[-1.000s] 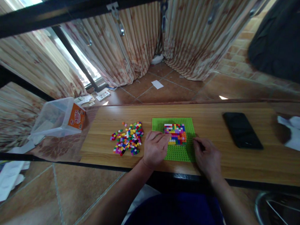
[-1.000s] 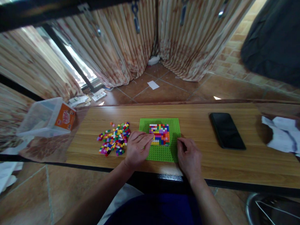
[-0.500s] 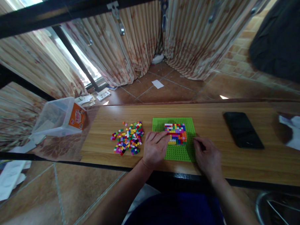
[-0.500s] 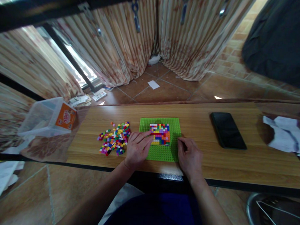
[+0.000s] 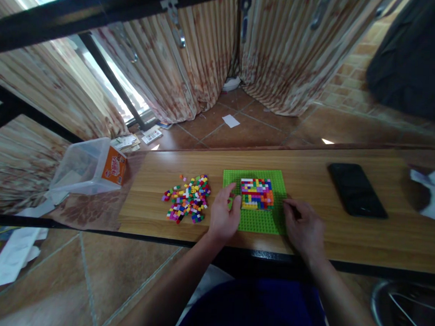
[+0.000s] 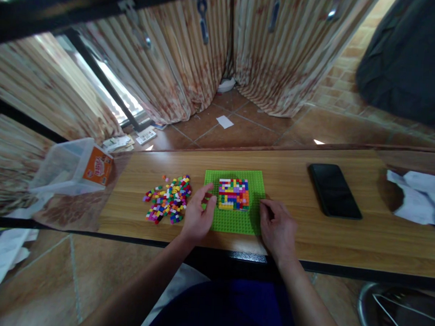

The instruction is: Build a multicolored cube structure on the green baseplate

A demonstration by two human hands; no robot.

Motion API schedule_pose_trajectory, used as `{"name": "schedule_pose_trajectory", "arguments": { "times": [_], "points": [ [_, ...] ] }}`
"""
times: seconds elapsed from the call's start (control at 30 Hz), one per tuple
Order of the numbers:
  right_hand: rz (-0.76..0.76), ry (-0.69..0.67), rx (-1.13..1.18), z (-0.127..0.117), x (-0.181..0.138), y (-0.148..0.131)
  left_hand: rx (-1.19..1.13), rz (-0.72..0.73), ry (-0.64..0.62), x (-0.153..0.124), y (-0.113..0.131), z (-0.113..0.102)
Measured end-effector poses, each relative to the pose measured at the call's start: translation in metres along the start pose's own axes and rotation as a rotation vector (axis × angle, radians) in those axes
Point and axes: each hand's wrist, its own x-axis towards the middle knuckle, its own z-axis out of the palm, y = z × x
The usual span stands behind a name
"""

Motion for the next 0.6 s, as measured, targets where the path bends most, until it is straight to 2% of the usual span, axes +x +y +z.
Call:
{"name": "schedule_pose_trajectory", "arguments": {
  "times": [0.13,0.33,0.4,0.6],
  "points": [
    [-0.004,0.005,-0.007,0.0003,-0.0002,0.0006,-0.129,-0.121,-0.044,0.0021,0.0003,0.0054],
    [0.002,-0.011,0.0,-0.001,0.0002,-0.002,-0.159,-0.097,-0.072,0.0017,0.006,0.0071],
    [0.0,-0.006,-0.01,-0.0012,0.0003,-0.0027,-0.104,-0.03,-0.054,0.0019,0.0075,0.0047],
    [0.01,0.003,-0.01,-0.0007,0.0003,-0.0031,0.195,0.315,-0.067,-0.0037,0.0047,0.0001]
  ]
}}
